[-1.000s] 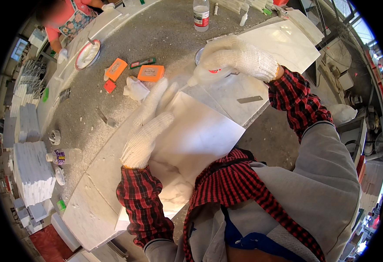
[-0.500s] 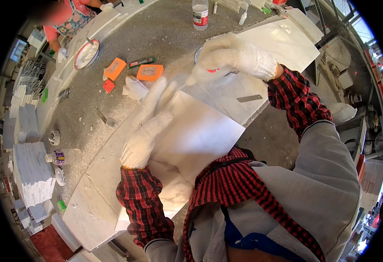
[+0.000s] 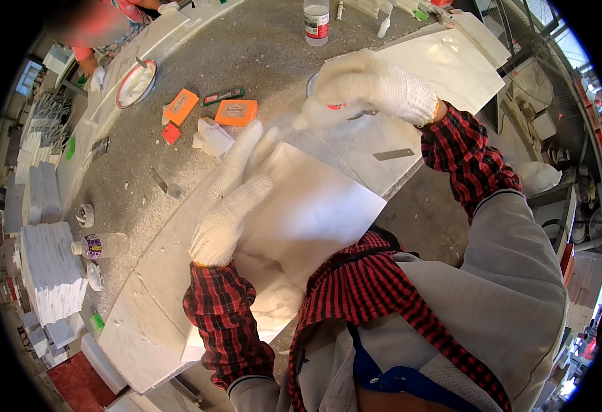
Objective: The person applies a white adhesive to the edges of a large white rectangular tile using a metal spatula. They repeatedly scoop the substance from a metal bowl and spread it along the tile's perimeter, flipping the tile to treat different sides.
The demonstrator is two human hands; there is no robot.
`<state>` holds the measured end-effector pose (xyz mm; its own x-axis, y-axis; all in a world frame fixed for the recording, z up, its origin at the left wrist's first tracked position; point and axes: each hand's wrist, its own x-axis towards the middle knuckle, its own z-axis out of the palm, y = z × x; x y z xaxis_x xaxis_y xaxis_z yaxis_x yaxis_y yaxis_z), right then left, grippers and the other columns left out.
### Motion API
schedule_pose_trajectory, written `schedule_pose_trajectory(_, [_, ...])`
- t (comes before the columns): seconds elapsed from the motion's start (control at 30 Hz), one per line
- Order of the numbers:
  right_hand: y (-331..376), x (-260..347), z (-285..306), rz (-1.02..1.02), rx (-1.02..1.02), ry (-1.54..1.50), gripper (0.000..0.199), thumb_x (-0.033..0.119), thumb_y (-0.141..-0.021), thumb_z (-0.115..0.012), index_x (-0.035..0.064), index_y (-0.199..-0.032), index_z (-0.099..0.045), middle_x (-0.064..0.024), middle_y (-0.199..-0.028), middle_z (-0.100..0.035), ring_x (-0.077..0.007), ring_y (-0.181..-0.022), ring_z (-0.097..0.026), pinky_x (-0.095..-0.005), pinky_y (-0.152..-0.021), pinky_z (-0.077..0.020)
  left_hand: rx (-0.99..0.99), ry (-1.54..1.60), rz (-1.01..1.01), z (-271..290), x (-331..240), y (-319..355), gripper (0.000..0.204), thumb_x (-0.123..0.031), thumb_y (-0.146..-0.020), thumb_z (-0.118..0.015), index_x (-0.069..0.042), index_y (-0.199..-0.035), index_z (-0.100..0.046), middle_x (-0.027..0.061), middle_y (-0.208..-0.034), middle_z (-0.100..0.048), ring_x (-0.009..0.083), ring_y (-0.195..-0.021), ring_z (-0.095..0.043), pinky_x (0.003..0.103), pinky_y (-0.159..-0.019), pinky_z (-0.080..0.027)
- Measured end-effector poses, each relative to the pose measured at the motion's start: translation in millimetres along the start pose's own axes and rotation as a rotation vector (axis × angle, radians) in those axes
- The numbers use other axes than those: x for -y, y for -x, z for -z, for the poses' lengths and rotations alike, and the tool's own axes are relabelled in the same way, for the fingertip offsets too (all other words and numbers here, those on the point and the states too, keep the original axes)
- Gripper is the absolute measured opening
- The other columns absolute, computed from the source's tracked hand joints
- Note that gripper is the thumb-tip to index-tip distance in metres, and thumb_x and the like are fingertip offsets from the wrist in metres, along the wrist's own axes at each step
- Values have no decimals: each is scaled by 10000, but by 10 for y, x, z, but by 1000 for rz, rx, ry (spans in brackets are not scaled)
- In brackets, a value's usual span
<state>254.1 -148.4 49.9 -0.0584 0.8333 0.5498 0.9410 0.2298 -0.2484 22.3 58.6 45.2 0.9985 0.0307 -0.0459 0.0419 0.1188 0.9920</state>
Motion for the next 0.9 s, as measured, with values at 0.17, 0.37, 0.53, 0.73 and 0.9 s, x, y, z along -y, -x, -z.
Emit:
schedule_pose_trajectory(0.17, [28, -118, -82, -716, -80, -891, 316, 30, -851, -676, 48, -1163, -630, -63, -973, -678, -242, -863, -682, -349, -741, -564, -40, -23, 23, 22, 14, -29, 763, -199, -911, -572, 24, -1560, -239, 197, -1578, -342, 269, -1487, -293, 374, -1203, -207])
schedule_pose_trajectory(0.37, [31, -687, -1065, -1071, -363, -1187, 386, 240, -897, -698, 21, -1210, -643, -57, -898, -688, -180, -825, -663, -328, -780, -540, -170, 26, 77, 16, 17, -65, 665, -158, -955, -523, 22, -1548, -280, 178, -1530, -422, 244, -1420, -391, 356, -1180, -262])
schedule_pose_trajectory(0.53, [-305, -1130, -1676, -1170, -232, -523, 470, 432, -895, -665, 5, -1086, -717, -179, -938, -713, -279, -867, -698, -370, -817, -545, -246, 81, 5, 149, 188, -92, 605, -120, -976, -496, 28, -1534, -312, 180, -1501, -453, 250, -1383, -443, 354, -1159, -314])
schedule_pose_trajectory(0.73, [-389, -1484, -2155, -1174, -370, 56, 501, 535, -909, -589, 62, -1010, -717, -230, -898, -704, -383, -873, -694, -472, -769, -552, -248, 58, -9, 104, 183, -147, 597, -131, -974, -494, 46, -1518, -325, 186, -1497, -434, 270, -1379, -443, 373, -1168, -313])
schedule_pose_trajectory(0.9, [-441, -1562, -2374, -1174, -323, 96, 306, 392, -879, -672, 106, -986, -694, -171, -948, -714, -371, -919, -686, -476, -796, -537, -249, 4, 11, 82, 111, -89, 610, -141, -964, -496, 36, -1522, -323, 186, -1511, -415, 279, -1400, -418, 377, -1174, -297])
